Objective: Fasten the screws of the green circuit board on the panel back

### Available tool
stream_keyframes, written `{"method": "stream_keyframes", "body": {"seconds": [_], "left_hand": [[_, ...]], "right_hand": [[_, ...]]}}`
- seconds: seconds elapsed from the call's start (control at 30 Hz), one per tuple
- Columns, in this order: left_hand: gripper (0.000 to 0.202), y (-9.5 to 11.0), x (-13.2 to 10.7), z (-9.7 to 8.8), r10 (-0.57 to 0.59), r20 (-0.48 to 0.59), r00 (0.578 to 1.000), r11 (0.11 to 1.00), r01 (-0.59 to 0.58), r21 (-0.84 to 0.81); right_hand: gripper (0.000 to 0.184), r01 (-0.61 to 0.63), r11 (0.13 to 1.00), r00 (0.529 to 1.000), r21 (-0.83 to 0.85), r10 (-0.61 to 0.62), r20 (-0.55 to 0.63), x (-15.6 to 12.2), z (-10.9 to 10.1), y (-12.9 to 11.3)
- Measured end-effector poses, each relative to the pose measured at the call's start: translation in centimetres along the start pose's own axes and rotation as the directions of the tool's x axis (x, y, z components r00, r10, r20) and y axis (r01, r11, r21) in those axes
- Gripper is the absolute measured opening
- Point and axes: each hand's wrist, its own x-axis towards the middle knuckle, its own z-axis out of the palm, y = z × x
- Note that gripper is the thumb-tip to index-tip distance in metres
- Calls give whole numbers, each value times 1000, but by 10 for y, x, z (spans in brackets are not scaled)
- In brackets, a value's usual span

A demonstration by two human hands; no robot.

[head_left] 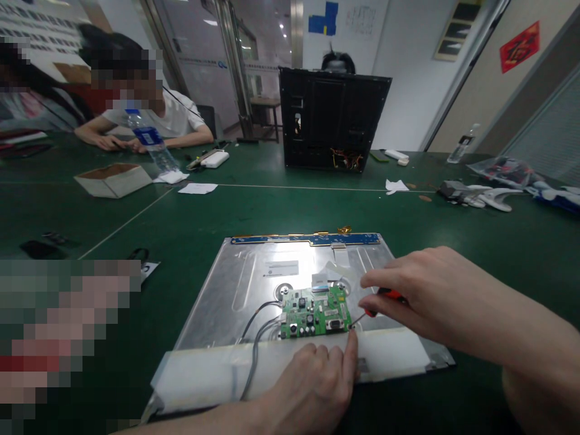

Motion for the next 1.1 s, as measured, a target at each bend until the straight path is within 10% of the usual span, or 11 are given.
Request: {"method": "stream_keyframes", "body": {"seconds": [1.1], "left_hand": [[52,-1,1,-4,-6,-12,1000,1000,6,-18]], "right_hand": [[26,-40,990,999,135,38,20,-5,-4,-10]]}}
